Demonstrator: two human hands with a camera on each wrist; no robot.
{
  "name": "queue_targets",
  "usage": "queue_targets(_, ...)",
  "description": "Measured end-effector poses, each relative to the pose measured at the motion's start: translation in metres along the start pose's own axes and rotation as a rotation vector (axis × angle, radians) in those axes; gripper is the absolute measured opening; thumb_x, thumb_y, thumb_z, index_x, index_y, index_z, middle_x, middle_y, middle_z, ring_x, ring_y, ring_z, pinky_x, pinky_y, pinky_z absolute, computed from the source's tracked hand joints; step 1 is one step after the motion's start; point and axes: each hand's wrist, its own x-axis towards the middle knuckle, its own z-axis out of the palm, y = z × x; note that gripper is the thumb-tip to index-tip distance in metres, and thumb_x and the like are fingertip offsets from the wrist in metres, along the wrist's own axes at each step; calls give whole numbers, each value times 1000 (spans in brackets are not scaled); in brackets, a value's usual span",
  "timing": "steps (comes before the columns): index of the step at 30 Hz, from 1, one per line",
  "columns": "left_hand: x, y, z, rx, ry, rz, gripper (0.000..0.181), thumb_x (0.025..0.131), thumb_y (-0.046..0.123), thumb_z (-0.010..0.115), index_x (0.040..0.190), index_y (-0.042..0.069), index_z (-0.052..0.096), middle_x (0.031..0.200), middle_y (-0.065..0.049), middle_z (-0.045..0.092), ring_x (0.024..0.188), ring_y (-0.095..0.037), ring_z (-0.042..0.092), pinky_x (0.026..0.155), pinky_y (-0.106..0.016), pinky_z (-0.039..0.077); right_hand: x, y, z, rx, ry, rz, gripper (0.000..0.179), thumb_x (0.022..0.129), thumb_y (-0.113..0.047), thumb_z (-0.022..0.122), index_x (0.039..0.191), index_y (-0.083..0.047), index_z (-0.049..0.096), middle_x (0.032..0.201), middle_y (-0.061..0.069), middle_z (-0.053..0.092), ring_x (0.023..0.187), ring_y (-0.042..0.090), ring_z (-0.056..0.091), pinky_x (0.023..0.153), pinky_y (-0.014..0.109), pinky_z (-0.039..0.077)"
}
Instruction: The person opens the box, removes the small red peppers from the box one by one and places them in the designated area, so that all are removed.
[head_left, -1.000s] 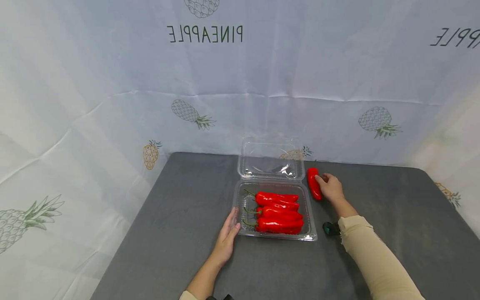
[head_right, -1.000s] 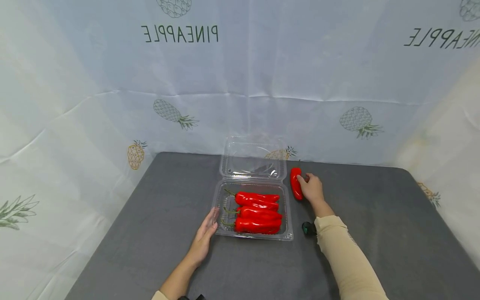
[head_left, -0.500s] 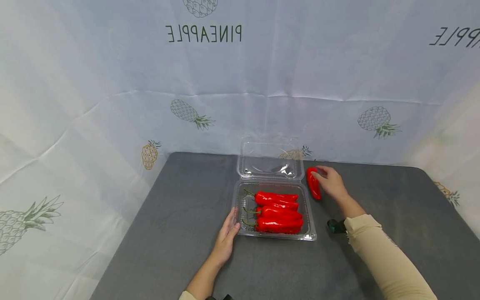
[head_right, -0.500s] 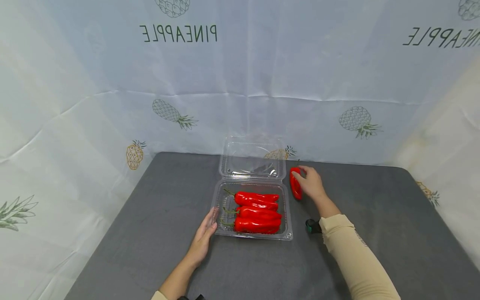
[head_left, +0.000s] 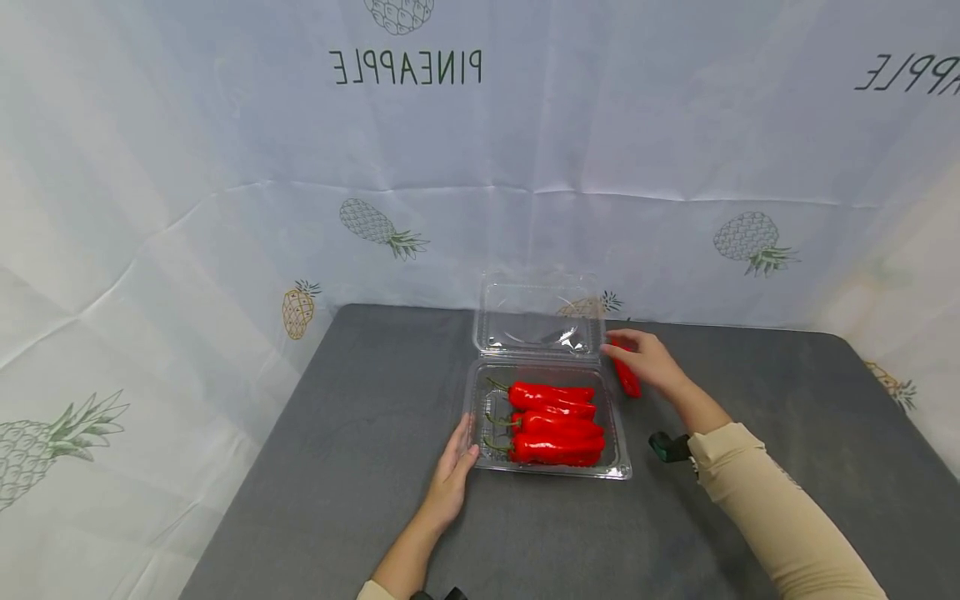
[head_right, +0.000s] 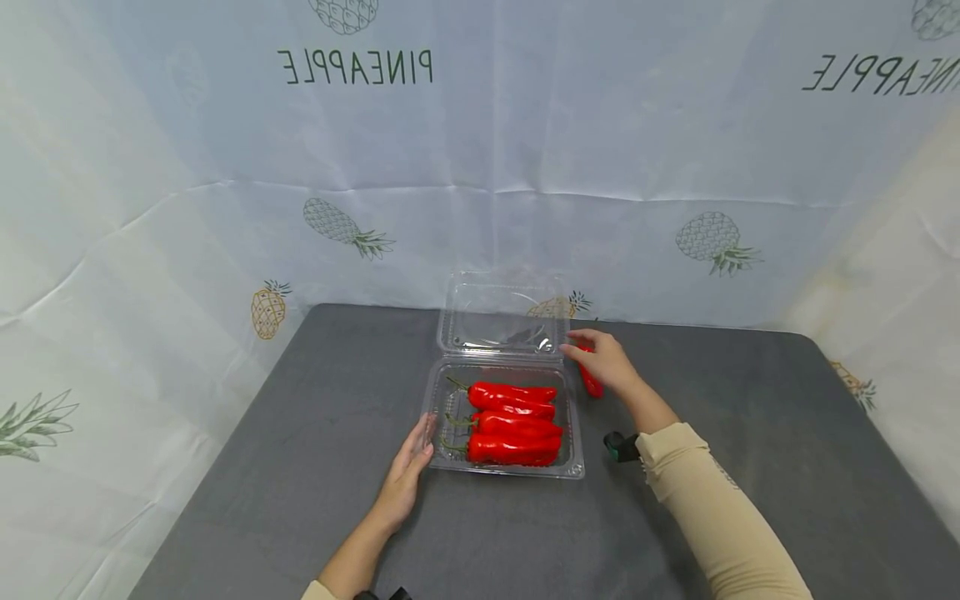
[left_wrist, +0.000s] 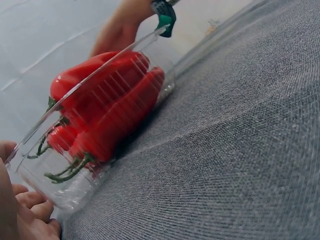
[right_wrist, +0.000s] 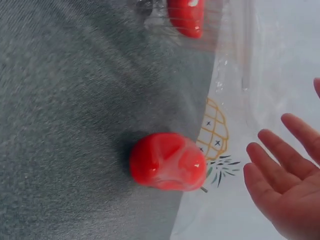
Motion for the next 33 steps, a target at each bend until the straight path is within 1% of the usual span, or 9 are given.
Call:
queue_targets(8, 0, -1, -1, 0, -12, -3, 57, 100, 11, 37, 146, -8, 10, 152, -28, 12, 141, -41, 8, 102, -3, 22, -2, -10, 5, 16, -67, 1, 50, 94, -27, 54, 134, 3, 45, 135, 27, 47, 124, 42, 45, 100, 53, 39)
queue_targets(13, 0, -1, -1, -6, -16, -9, 57, 100, 11, 37, 146, -8, 10, 152, -28, 12, 142, -40, 8, 102, -3, 21, -4, -19, 8, -41, -80, -3, 50, 94, -28, 56, 131, 4, 48, 134, 27, 48, 124, 42, 46, 98, 52, 42)
queue_targets(21, 0, -1, -1, -7, -14, -7, 57, 100, 11, 37, 146, -8, 10, 152, -28, 12, 142, -40, 7, 102, -3, 21, -6, -38, 20, -163, -177, -117, 50, 90, -28, 60, 127, 5, 53, 130, 26, 53, 119, 41, 51, 95, 50, 46)
queue_targets(23, -1, -1, -1, -4, -12, -10, 57, 100, 11, 37, 146, -8, 10, 152, -28, 12, 142, -40, 8, 101, -3, 21, -8, -45, 24, -177, -200, -139, 49, 89, -27, 62, 126, 6, 54, 125, 25, 57, 103, 38, 60, 87, 45, 52)
queue_targets(24, -1, -1, -1, -2, -11, -12, 57, 100, 11, 37, 146, -8, 10, 152, -28, 12, 142, -40, 8, 101, -3, 21, -9, -47, 26, -177, -213, -143, 49, 89, -26, 63, 126, 5, 55, 118, 25, 61, 88, 36, 62, 79, 42, 54)
queue_targets(27, -1, -1, -1, 0, -10, -15, 57, 100, 11, 38, 146, -8, 10, 152, -28, 12, 142, -40, 8, 101, -3, 22, -11, -54, 33, -189, -261, -165, 49, 87, -24, 64, 126, 5, 55, 100, 25, 66, 51, 19, 43, 56, 29, 47)
queue_targets(28, -1, -1, 0, 1, -9, -16, 57, 100, 11, 38, 146, -8, 10, 152, -27, 12, 142, -40, 8, 101, -3, 22, -12, -55, 35, -193, -281, -177, 49, 87, -23, 65, 126, 5, 55, 92, 25, 66, 46, 15, 32, 51, 26, 41)
queue_targets(30, -1, -1, 0, 2, -7, -15, 57, 100, 11, 38, 146, -8, 11, 152, -27, 13, 142, -40, 9, 101, -2, 22, -13, -58, 40, -201, -317, -203, 48, 87, -21, 65, 125, 5, 55, 91, 24, 67, 44, 11, 22, 47, 24, 35)
queue_targets(33, -1, -2, -1, 3, -6, -13, 57, 100, 11, 38, 146, -7, 11, 153, -27, 13, 142, -40, 9, 101, -2, 21, -16, -61, 46, -232, -360, -231, 46, 86, -19, 66, 124, 4, 56, 102, 23, 68, 41, 9, 24, 45, 22, 35)
